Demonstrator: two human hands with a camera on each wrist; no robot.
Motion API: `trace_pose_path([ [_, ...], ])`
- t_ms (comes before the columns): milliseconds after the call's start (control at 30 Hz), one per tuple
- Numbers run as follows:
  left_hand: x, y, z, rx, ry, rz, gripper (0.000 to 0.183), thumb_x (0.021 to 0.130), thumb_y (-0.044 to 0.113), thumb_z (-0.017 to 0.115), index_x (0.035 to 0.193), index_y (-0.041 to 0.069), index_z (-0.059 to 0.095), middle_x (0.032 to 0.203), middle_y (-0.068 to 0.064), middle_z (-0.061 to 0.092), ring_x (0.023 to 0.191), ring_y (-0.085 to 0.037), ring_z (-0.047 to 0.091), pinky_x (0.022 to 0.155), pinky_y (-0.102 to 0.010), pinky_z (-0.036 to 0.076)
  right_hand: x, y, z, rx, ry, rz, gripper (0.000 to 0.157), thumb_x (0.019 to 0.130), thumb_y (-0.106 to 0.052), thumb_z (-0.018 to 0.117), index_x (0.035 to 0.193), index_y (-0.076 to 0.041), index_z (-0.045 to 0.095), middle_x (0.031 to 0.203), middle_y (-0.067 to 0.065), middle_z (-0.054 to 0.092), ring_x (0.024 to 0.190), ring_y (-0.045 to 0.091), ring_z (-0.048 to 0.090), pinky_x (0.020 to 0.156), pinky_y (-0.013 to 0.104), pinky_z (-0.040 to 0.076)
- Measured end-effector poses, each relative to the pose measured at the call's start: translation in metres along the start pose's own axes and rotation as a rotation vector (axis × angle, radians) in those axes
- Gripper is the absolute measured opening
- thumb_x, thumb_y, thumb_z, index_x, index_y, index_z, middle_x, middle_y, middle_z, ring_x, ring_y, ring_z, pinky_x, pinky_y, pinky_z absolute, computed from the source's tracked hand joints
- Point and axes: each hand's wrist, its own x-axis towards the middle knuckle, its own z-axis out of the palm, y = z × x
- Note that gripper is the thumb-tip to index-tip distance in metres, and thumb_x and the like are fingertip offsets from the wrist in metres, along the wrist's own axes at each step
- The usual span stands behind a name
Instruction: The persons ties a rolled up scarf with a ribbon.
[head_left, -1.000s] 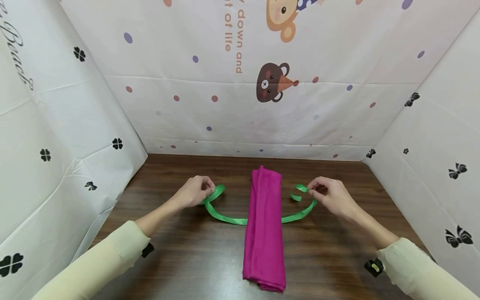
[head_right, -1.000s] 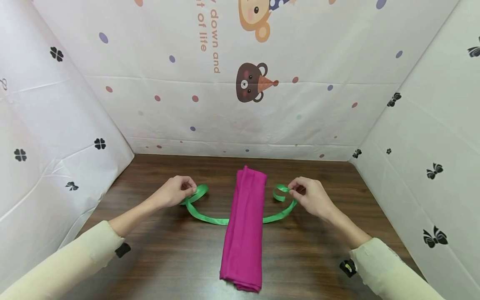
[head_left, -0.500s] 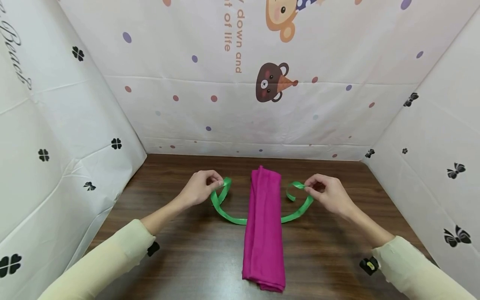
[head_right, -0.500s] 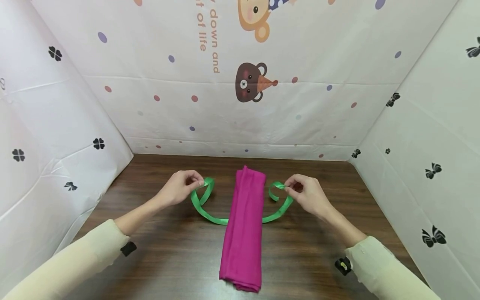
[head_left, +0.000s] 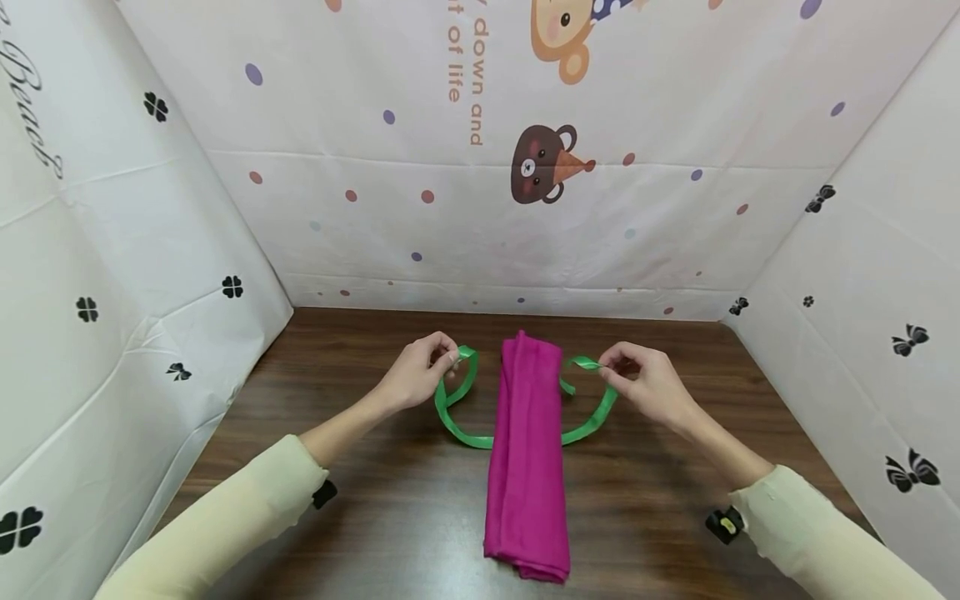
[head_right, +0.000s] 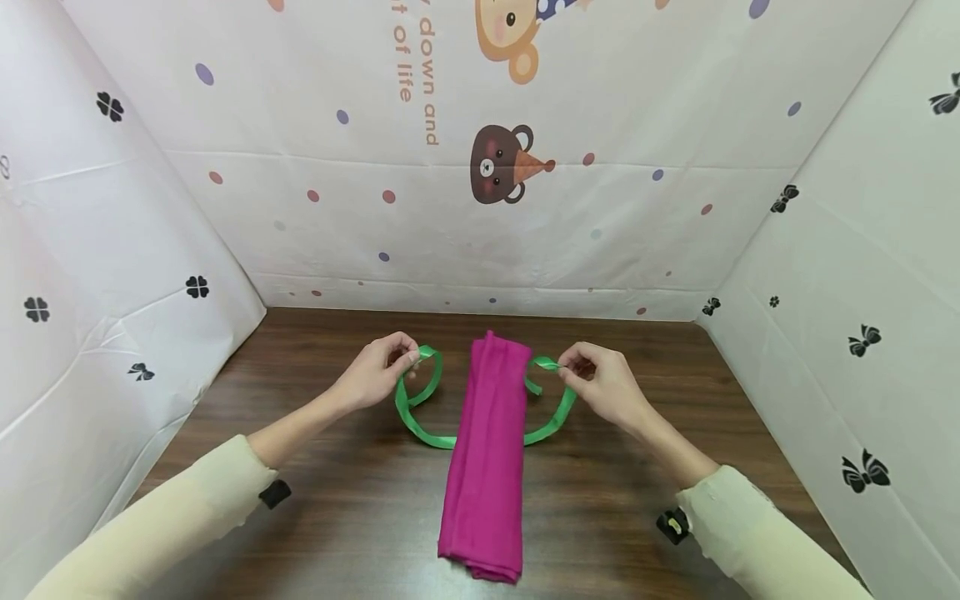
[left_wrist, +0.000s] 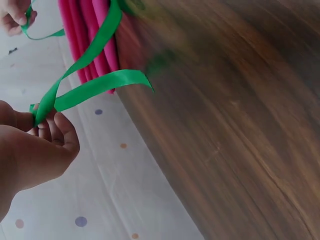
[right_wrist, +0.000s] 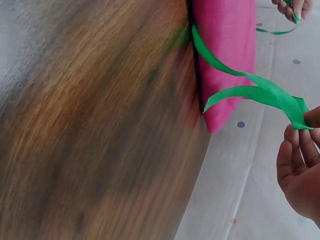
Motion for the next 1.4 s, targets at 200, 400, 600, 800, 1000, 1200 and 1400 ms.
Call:
trace_pose_path([
  [200, 0.008, 0.002, 0.003, -0.036, -0.001, 0.023, 0.014, 0.113, 0.019, 0.054, 0.111, 0.009, 0.063, 0.095, -0.011, 0.071, 0.086, -0.031, 0.068, 0.067, -0.033, 0.05, 0.004, -0.009, 0.003, 0.023, 0.002, -0.006, 0.006, 0.098, -0.004, 0.076, 0.101, -0.009, 0.074, 0.089, 0.002, 0.072, 0.081, 0.014, 0.066, 0.073, 0.022, 0.054],
  [400, 0.015, 0.006, 0.005, -0.051, 0.018, 0.047, 0.013, 0.111, 0.019, 0.057, 0.111, 0.008, 0.066, 0.093, -0.013, 0.071, 0.081, -0.025, 0.067, 0.066, -0.032, 0.049, 0.008, -0.017, 0.006, 0.046, 0.004, -0.012, 0.007, 0.098, -0.005, 0.077, 0.103, -0.008, 0.074, 0.09, 0.005, 0.072, 0.081, 0.015, 0.066, 0.072, 0.024, 0.054],
  [600, 0.017, 0.008, 0.008, -0.082, 0.017, 0.053, 0.012, 0.11, 0.018, 0.06, 0.111, 0.009, 0.067, 0.104, -0.015, 0.072, 0.085, -0.018, 0.069, 0.071, -0.032, 0.052, 0.011, -0.018, 0.009, 0.069, 0.008, -0.013, 0.006, 0.098, -0.007, 0.077, 0.103, -0.01, 0.074, 0.091, 0.006, 0.073, 0.082, 0.015, 0.066, 0.072, 0.024, 0.054],
  [800, 0.018, 0.011, 0.012, -0.089, 0.026, 0.059, 0.009, 0.109, 0.017, 0.063, 0.11, 0.011, 0.07, 0.099, -0.005, 0.072, 0.087, -0.018, 0.069, 0.073, -0.034, 0.055, 0.017, -0.029, 0.013, 0.074, 0.032, -0.017, 0.008, 0.097, 0.0, 0.075, 0.102, -0.005, 0.072, 0.09, 0.007, 0.072, 0.082, 0.017, 0.066, 0.073, 0.022, 0.053],
  [1000, 0.018, 0.016, 0.016, -0.094, 0.006, 0.068, 0.01, 0.108, 0.019, 0.065, 0.111, 0.012, 0.071, 0.097, -0.008, 0.073, 0.087, -0.018, 0.069, 0.073, -0.035, 0.055, 0.022, -0.062, 0.014, 0.119, 0.038, -0.055, 0.007, 0.094, 0.009, 0.072, 0.1, 0.005, 0.07, 0.087, 0.015, 0.07, 0.08, 0.018, 0.066, 0.072, 0.023, 0.053],
  [1200, 0.019, 0.022, 0.019, -0.082, -0.012, 0.081, 0.01, 0.108, 0.02, 0.065, 0.11, 0.014, 0.073, 0.092, -0.001, 0.072, 0.085, -0.017, 0.068, 0.074, -0.035, 0.054, 0.026, -0.064, 0.02, 0.134, 0.023, -0.047, 0.007, 0.095, 0.008, 0.071, 0.1, 0.004, 0.07, 0.088, 0.019, 0.07, 0.081, 0.021, 0.066, 0.072, 0.024, 0.053],
  [1400, 0.022, 0.026, 0.022, -0.094, -0.05, 0.104, 0.01, 0.106, 0.02, 0.068, 0.109, 0.014, 0.074, 0.091, -0.002, 0.073, 0.082, -0.018, 0.067, 0.073, -0.033, 0.054, 0.032, -0.045, 0.029, 0.146, 0.033, -0.033, 0.008, 0.097, 0.002, 0.073, 0.103, -0.002, 0.072, 0.092, 0.016, 0.072, 0.083, 0.022, 0.067, 0.073, 0.023, 0.053],
])
